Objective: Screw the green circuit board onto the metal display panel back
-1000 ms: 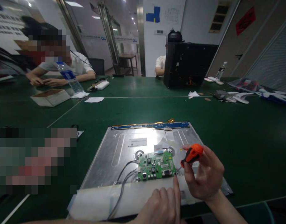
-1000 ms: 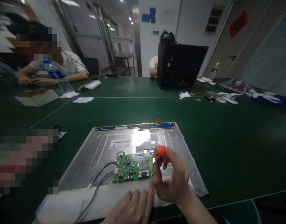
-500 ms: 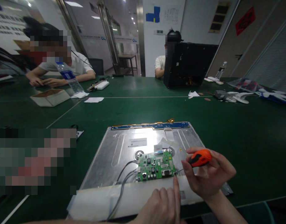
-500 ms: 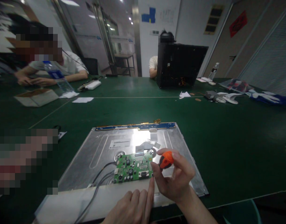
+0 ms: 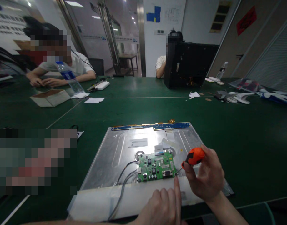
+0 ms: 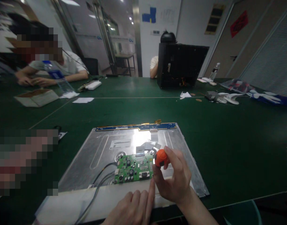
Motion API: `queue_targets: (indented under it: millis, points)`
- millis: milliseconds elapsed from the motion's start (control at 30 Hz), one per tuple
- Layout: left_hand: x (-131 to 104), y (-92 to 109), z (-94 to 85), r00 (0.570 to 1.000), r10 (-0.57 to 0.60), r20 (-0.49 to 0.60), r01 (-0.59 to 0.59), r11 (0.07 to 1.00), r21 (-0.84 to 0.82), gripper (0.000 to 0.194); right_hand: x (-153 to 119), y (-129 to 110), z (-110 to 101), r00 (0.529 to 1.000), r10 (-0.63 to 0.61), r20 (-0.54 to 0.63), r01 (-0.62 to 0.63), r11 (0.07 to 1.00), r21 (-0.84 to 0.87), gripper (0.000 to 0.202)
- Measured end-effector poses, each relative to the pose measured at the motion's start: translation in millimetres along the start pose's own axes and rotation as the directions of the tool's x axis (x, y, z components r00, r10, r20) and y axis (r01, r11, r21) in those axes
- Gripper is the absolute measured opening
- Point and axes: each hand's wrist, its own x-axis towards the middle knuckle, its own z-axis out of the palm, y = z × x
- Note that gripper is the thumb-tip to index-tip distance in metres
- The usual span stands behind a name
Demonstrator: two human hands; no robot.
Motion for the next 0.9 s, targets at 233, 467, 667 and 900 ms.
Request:
queue_targets:
  millis: [233, 467, 667, 900]
  points:
    - [0.1, -0.1, -0.4, 1.000, -0.003, -0.017, 0.003, 1.000, -0.005, 0.069, -5.9, -0.5, 3.2, 0.996, 0.083, -0.035, -0.074, 0.977, 0.198, 0.069]
    - [-0.1, 0.7, -0.2, 1.000, -0.005, -0.007, 0.004, 1.000, -0.009, 0.067, 1.3, 1.2, 2.0, 1.000, 0.023, -0.019, -0.018, 0.973, 0.228, 0.075]
    - [-1.4, 0.7, 0.0, 1.000, 0.003, 0.022, -0.003, 1.000, -0.006, 0.068, 11.3, -1.6, -0.3, 0.999, -0.045, -0.025, 0.046, 0.998, 0.049, 0.068]
    - [2.3, -0.3, -0.7, 1.000, -0.008, -0.025, 0.008, 1.000, -0.004, 0.067, 6.2, -1.7, 0.8, 0.997, -0.076, 0.001, 0.076, 0.992, -0.105, 0.067]
